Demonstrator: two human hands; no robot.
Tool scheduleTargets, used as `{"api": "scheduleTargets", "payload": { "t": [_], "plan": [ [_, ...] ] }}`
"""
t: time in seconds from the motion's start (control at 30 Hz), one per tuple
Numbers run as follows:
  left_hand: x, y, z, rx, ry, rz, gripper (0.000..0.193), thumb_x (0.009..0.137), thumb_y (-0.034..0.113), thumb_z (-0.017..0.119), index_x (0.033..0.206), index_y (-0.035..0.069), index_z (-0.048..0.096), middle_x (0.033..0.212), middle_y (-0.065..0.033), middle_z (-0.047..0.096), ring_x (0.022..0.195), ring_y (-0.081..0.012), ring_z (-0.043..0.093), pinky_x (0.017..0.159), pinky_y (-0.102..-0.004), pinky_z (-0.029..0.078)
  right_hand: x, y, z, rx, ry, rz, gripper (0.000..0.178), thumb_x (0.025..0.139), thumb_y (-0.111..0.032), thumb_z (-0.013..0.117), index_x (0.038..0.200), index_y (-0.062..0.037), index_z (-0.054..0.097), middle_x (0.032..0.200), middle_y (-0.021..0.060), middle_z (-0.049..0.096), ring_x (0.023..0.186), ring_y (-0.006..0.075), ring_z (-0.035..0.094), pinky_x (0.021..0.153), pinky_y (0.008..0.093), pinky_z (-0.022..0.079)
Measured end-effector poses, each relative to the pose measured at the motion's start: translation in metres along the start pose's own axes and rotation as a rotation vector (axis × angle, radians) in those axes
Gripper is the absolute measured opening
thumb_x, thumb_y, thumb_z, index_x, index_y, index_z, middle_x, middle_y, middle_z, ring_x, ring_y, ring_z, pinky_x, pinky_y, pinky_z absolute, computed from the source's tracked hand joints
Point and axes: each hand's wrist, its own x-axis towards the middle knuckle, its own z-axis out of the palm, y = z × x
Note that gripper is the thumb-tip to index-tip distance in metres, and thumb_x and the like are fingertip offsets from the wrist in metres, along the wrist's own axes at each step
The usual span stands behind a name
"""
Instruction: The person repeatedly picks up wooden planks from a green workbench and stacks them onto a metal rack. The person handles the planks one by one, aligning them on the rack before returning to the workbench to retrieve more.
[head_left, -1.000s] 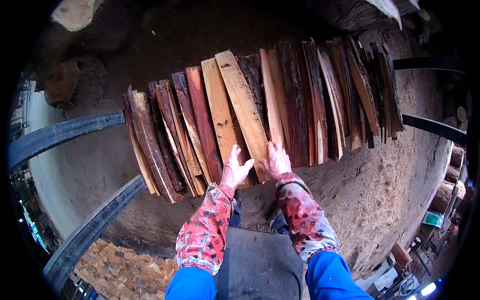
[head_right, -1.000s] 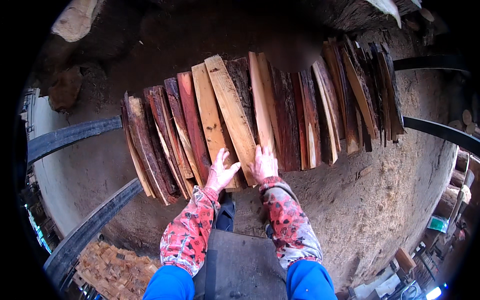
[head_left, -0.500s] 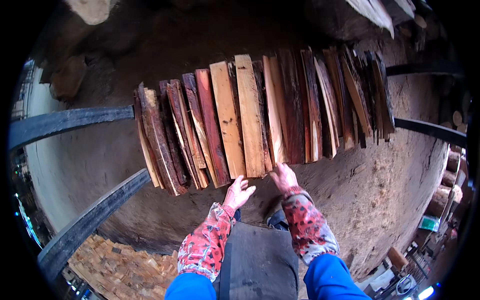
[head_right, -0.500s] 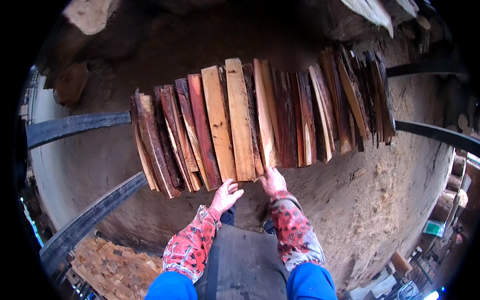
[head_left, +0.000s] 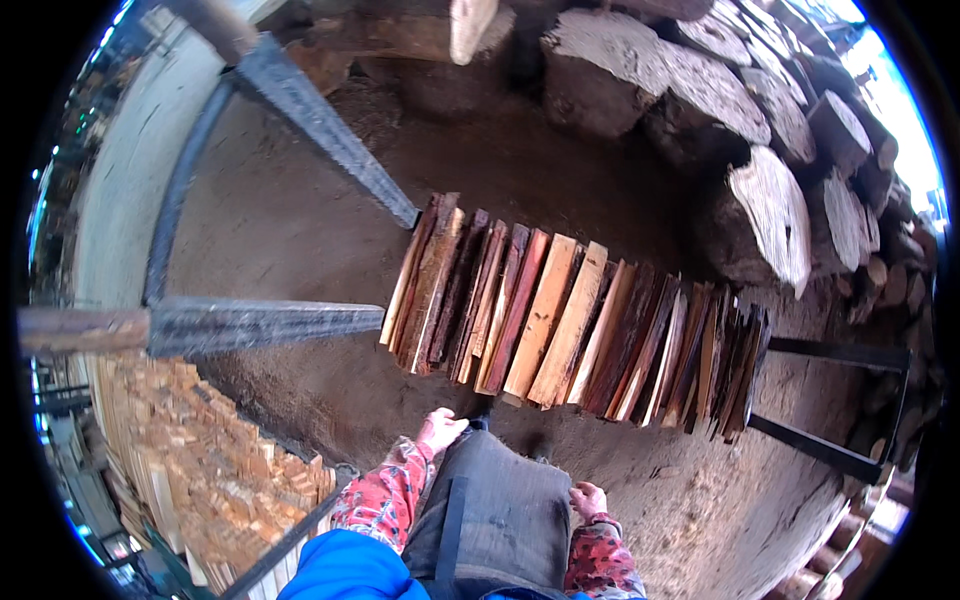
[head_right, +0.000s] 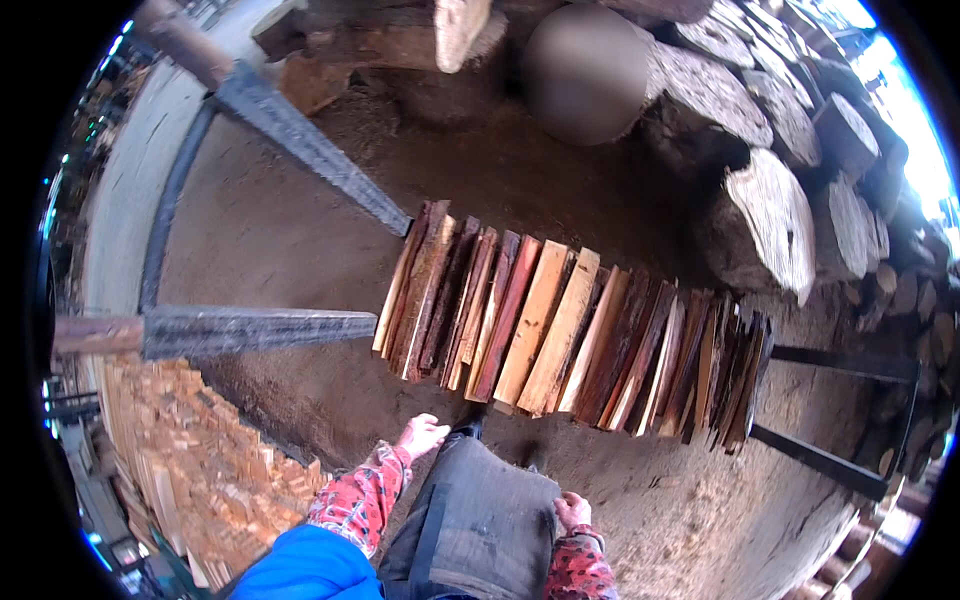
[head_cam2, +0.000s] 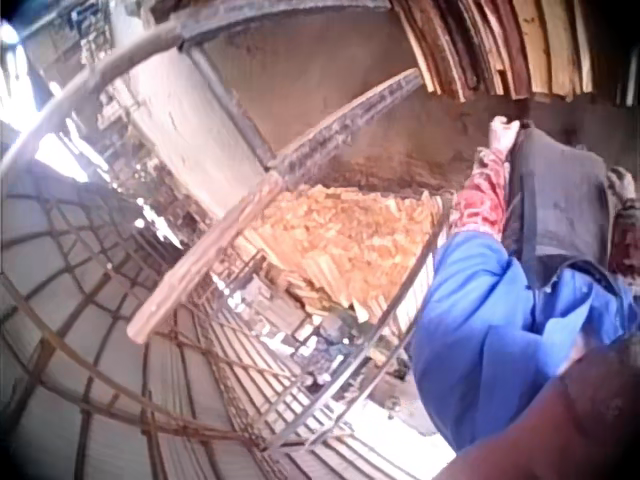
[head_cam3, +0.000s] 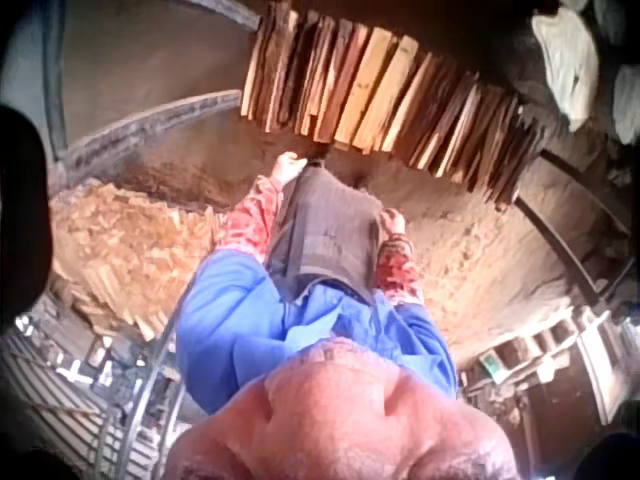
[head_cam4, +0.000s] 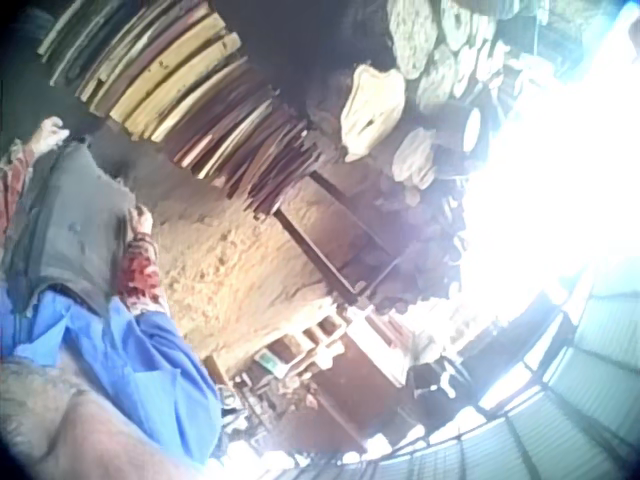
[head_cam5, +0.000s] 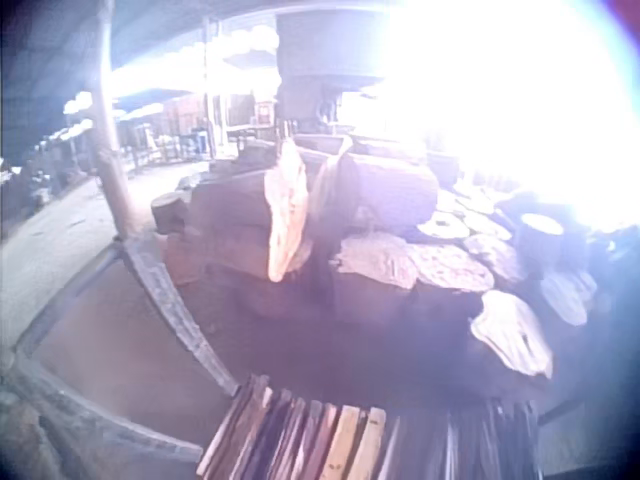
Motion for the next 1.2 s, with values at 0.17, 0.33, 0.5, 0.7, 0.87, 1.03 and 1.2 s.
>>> {"api": "scheduleTargets", "payload": {
  "t": [0.17,0.33,0.5,0.7,0.87,1.03,1.2],
  "plan": [
    [-0.077,-0.046,-0.02,-0.296,0.138,-0.108,0.042,0.082,0.019,0.074,0.11,-0.003,0.051,0.082,-0.0115,0.065,0.067,-0.0165,0.065,0.055,-0.0288,0.054,0.007,-0.066,-0.016,-0.051,-0.103,-0.132,0.044,0.084,-0.02,0.067,0.121,0.0041,0.058,0.089,0.0112,0.068,0.073,0.0164,0.067,0.063,0.0295,0.056],
    [-0.185,-0.093,0.022,-0.687,0.221,-0.227,0.023,0.084,0.015,0.072,0.085,0.007,0.05,0.077,-0.008,0.063,0.06,-0.0166,0.063,0.048,-0.0298,0.052,0.034,-0.094,-0.055,-0.095,-0.134,-0.32,0.038,0.087,-0.018,0.065,0.116,0.0052,0.06,0.08,0.0075,0.066,0.063,0.0137,0.062,0.056,0.028,0.051],
    [-0.269,-0.18,0.119,-0.882,0.293,-0.352,0.025,0.085,0.016,0.072,0.084,0.005,0.05,0.072,-0.0103,0.064,0.06,-0.021,0.065,0.051,-0.0347,0.056,0.064,-0.074,-0.113,-0.315,-0.145,-0.447,0.027,0.086,-0.017,0.065,0.105,0.0022,0.064,0.075,0.0046,0.064,0.059,0.0133,0.06,0.052,0.0279,0.05],
    [-0.345,-0.198,0.192,-1.079,0.456,-0.379,0.022,0.087,0.016,0.068,0.077,0.007,0.05,0.074,-0.0108,0.065,0.06,-0.0219,0.066,0.052,-0.0357,0.057,0.036,-0.057,-0.159,-0.736,-0.143,-0.289,0.027,0.084,-0.025,0.064,0.093,0.0002,0.068,0.069,0.0055,0.065,0.059,0.0159,0.064,0.05,0.0306,0.052],
    [-0.36,-0.262,0.241,-1.422,0.421,-0.243,0.024,0.088,0.019,0.067,0.074,0.01,0.05,0.079,-0.0099,0.067,0.066,-0.0238,0.069,0.055,-0.0363,0.058,0.008,-0.053,-0.126,-0.805,-0.253,-0.281,0.029,0.084,-0.024,0.064,0.099,0.001,0.067,0.075,0.0077,0.067,0.064,0.0181,0.066,0.053,0.0317,0.054],
    [-0.39,-0.263,0.252,-1.359,0.513,-0.228,0.021,0.089,0.024,0.068,0.08,0.008,0.058,0.081,-0.0093,0.068,0.068,-0.0194,0.068,0.058,-0.0335,0.059,-0.021,-0.064,-0.055,-0.884,-0.343,-0.511,0.028,0.083,-0.02,0.062,0.1,0.0022,0.065,0.071,0.0082,0.065,0.058,0.016,0.062,0.05,0.0296,0.051],
    [-0.433,-0.335,0.293,-1.464,0.515,-0.267,0.023,0.088,0.023,0.068,0.086,0.001,0.064,0.079,-0.0098,0.067,0.068,-0.0181,0.067,0.062,-0.0317,0.058,-0.085,-0.048,0.031,-0.922,-0.415,-0.665,0.027,0.085,-0.019,0.063,0.102,0.0023,0.064,0.076,0.008,0.065,0.059,0.0138,0.061,0.049,0.0279,0.049]
  ]
}}
